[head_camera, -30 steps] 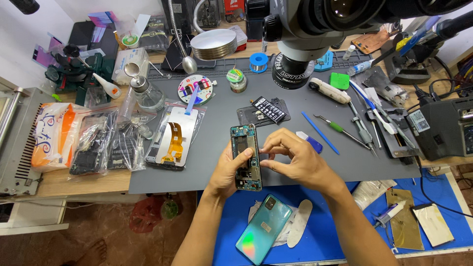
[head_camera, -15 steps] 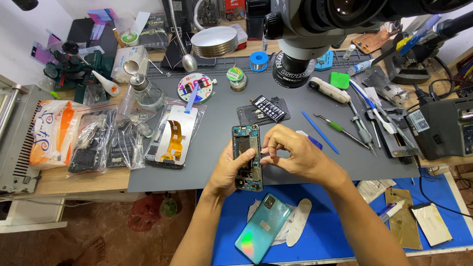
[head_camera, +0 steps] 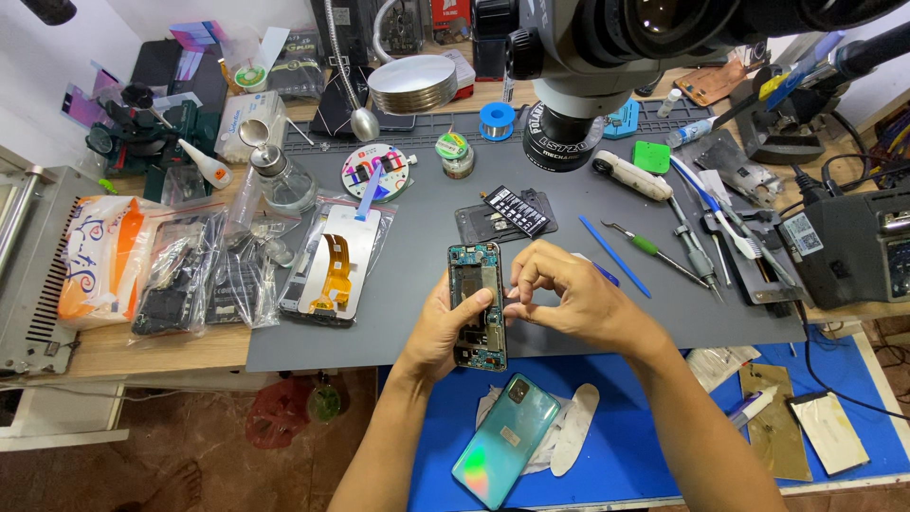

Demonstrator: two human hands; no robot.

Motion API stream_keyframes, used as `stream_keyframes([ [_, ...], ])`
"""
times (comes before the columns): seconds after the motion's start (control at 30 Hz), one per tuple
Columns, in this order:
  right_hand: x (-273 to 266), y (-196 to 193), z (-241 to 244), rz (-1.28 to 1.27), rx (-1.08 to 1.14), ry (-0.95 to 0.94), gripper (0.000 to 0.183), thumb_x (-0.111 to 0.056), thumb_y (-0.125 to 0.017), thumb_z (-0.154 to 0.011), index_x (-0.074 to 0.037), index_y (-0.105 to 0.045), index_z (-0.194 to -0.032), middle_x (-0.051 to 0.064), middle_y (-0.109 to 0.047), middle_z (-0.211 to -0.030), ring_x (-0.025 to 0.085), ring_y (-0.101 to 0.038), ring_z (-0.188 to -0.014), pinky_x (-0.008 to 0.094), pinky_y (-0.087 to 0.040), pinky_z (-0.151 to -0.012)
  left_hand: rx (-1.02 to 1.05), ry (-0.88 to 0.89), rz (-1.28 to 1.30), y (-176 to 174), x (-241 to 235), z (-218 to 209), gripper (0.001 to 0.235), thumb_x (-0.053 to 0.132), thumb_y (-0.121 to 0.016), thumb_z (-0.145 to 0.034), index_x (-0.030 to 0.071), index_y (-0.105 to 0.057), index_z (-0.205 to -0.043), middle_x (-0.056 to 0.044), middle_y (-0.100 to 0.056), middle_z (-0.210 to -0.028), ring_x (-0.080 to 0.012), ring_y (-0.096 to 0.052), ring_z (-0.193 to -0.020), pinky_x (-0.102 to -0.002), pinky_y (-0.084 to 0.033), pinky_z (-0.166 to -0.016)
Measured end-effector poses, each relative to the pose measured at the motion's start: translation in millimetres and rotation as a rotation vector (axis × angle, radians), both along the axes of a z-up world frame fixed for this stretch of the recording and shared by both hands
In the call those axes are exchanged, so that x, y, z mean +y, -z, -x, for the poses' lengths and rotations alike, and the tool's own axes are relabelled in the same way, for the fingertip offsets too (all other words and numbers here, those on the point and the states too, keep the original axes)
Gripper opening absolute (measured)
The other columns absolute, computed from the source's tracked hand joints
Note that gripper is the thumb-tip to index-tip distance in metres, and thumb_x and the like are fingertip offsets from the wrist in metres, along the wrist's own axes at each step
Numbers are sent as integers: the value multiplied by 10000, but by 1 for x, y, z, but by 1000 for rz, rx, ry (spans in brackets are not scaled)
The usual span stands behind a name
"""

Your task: The person works on a disassembled smartphone motherboard under a microscope, using a green-handled tool to pry and separate components. They manipulate the circuit board, remove a small part, and inspect the device with a handheld light.

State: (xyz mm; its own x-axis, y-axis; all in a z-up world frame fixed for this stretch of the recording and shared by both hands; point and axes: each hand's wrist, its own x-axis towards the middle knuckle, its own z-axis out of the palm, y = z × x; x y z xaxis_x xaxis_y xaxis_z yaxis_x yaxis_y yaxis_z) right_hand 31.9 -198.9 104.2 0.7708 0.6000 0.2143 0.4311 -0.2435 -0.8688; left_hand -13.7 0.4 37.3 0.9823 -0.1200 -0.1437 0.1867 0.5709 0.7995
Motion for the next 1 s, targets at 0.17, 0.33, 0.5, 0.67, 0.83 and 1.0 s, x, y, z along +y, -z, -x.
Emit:
stream_keyframes([
  [0.17, 1, 9, 2, 1, -19, 16, 227, -63, -852, -864, -90, -633, -811, 83, -668, -992, 224, -717, -864, 364, -629, -806, 5, 4, -1, -6, 0, 1, 326, 103, -798, -911, 78, -622, -1185, -71, -674, -931, -172, -708, -827, -359, -662, -654],
  [0.33, 1, 7, 0, 36, -46, -2, 243, -68, -832, -882, -83, -608, -789, 90, -652, -985, 232, -707, -858, 360, -621, -790, 8, -17, -6, -6, 1, 0, 324, 96, -801, -906, 68, -628, -1178, -76, -686, -930, -173, -714, -825, -359, -658, -656],
  [0.5, 1, -1, -2, -18, 82, -87, 273, -65, -840, -872, -92, -582, -788, 81, -637, -1004, 192, -698, -899, 367, -622, -834, -13, 24, -6, 13, 2, -7, 350, 78, -806, -899, 69, -631, -1202, -101, -713, -975, -199, -743, -872, -379, -664, -702],
  [0.67, -4, 11, -4, -87, 159, -83, 175, -10, -813, -864, -66, -647, -860, 90, -650, -1010, 174, -689, -924, 341, -601, -858, -14, 28, -2, 9, 0, -4, 341, 97, -807, -902, 70, -633, -1194, -125, -730, -993, -211, -743, -879, -391, -666, -706],
  [0.83, -5, 11, 8, -48, 156, 131, 113, -24, -751, -909, -13, -778, -1019, 127, -746, -978, 187, -742, -891, 336, -626, -833, -6, -25, 31, 6, -3, -2, 339, 83, -793, -904, 53, -610, -1188, -190, -752, -986, -265, -776, -834, -412, -671, -698],
  [1.0, 1, 28, 12, -55, 288, 239, 116, -63, -737, -904, -32, -849, -912, 117, -765, -784, 160, -737, -676, 299, -637, -641, -71, -112, -92, 29, -4, -11, 350, 82, -815, -901, 71, -597, -1175, -130, -746, -1000, -205, -745, -869, -385, -665, -728],
])
